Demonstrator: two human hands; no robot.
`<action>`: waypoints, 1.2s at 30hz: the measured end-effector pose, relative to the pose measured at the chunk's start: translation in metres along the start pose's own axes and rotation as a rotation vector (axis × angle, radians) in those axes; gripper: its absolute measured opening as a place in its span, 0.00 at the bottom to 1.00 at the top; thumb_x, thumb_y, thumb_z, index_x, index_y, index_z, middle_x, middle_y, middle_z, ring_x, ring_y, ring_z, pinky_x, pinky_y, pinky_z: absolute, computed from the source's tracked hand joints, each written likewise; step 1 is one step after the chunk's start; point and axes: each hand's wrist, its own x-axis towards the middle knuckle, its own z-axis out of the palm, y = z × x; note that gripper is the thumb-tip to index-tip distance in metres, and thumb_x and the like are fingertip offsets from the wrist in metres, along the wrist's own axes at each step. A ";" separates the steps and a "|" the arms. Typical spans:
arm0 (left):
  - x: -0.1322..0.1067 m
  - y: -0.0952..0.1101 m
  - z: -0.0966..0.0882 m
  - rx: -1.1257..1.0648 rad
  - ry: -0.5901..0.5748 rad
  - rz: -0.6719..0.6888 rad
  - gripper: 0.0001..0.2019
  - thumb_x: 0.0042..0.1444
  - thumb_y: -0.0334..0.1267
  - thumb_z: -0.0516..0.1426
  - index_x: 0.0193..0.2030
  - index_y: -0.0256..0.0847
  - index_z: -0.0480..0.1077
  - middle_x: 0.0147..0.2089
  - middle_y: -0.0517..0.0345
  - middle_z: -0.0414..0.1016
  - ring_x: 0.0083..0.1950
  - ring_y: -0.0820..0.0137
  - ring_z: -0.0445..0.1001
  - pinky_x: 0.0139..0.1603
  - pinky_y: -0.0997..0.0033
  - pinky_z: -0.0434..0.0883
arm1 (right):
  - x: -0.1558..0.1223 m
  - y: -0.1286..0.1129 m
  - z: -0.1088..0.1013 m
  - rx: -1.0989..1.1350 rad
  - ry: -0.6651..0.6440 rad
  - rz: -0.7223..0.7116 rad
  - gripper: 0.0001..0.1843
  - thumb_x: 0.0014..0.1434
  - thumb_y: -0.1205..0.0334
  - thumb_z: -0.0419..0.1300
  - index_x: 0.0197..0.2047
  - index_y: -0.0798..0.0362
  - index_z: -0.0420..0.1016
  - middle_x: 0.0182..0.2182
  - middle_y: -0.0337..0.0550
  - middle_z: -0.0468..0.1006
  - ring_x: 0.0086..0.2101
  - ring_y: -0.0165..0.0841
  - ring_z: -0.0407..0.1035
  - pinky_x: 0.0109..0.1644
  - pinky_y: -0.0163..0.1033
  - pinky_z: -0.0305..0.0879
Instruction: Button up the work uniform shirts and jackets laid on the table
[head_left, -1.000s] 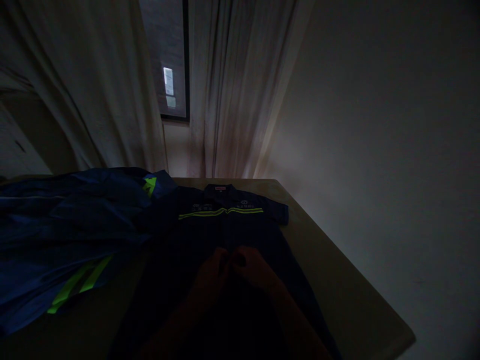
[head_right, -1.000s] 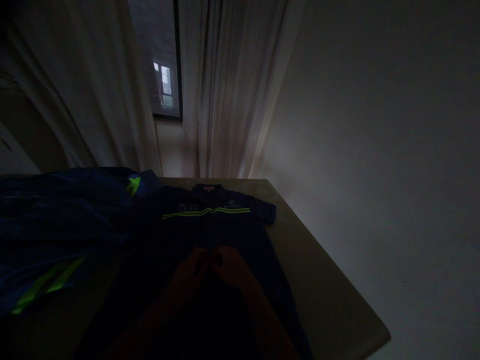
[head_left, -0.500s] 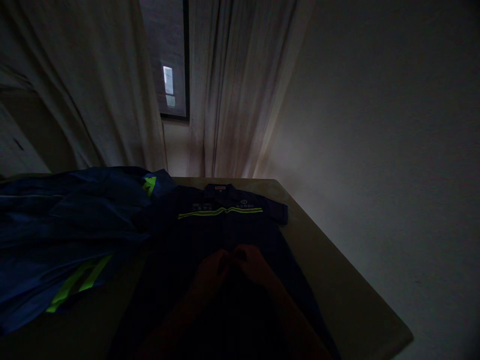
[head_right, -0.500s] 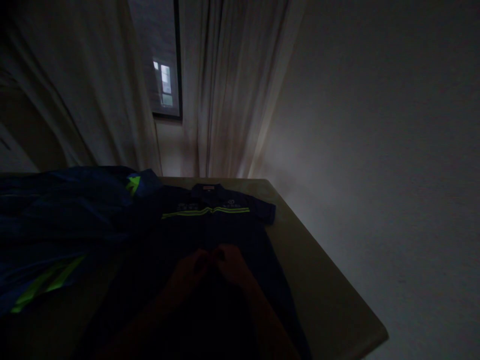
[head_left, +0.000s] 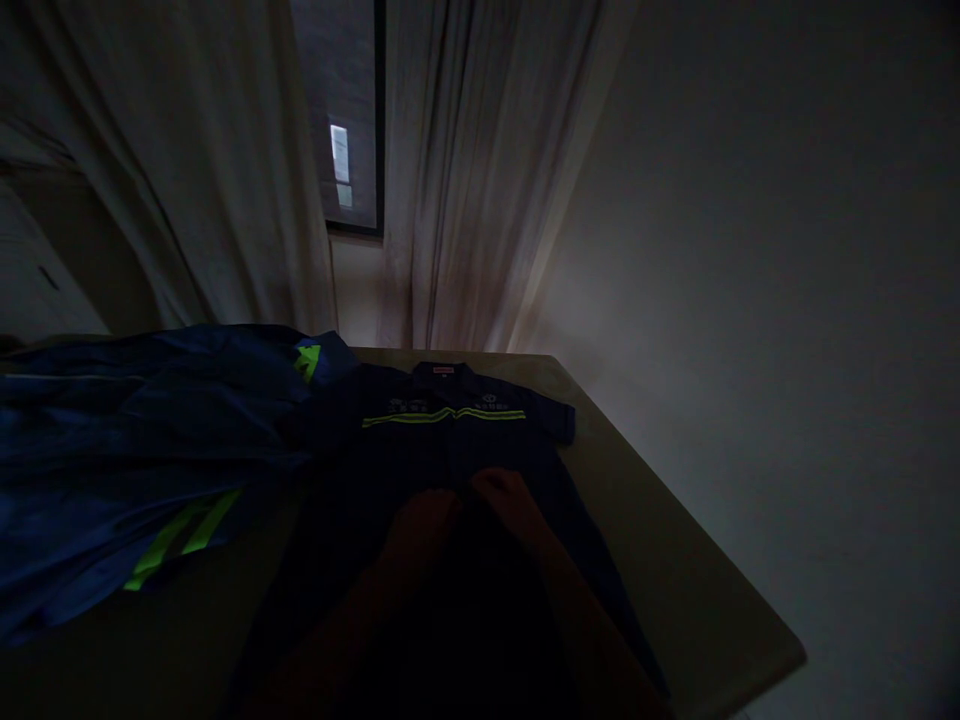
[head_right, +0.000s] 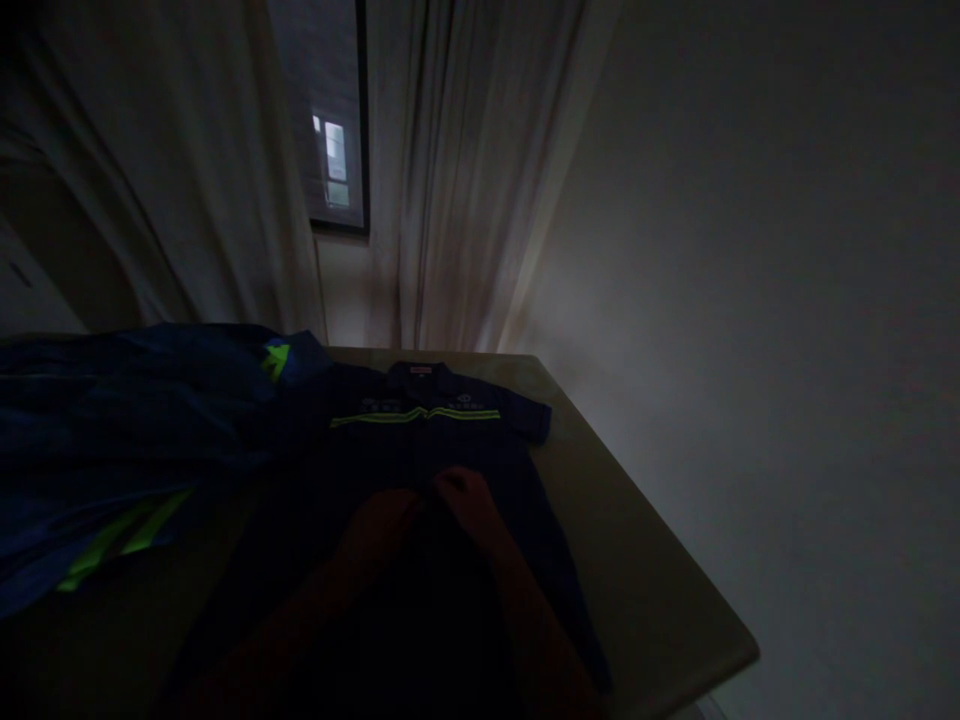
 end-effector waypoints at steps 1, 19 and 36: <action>0.002 -0.001 -0.002 -0.027 -0.029 -0.015 0.16 0.73 0.38 0.43 0.50 0.42 0.71 0.47 0.50 0.80 0.50 0.61 0.78 0.54 0.61 0.69 | -0.002 -0.005 -0.005 -0.024 0.043 -0.016 0.15 0.61 0.55 0.57 0.36 0.55 0.81 0.33 0.42 0.82 0.36 0.34 0.73 0.39 0.34 0.64; -0.023 0.018 -0.016 -0.165 0.173 0.146 0.16 0.70 0.44 0.46 0.37 0.42 0.70 0.39 0.54 0.76 0.42 0.65 0.76 0.47 0.65 0.69 | -0.173 -0.008 0.019 -0.447 0.304 0.134 0.24 0.60 0.66 0.53 0.58 0.53 0.76 0.53 0.50 0.80 0.52 0.42 0.75 0.59 0.46 0.68; -0.083 0.028 0.031 -0.331 -0.085 0.210 0.15 0.64 0.27 0.50 0.49 0.44 0.75 0.50 0.54 0.78 0.50 0.66 0.74 0.55 0.64 0.70 | -0.180 0.007 0.067 -0.616 0.314 0.010 0.30 0.57 0.68 0.55 0.63 0.52 0.73 0.57 0.50 0.78 0.57 0.47 0.71 0.63 0.54 0.67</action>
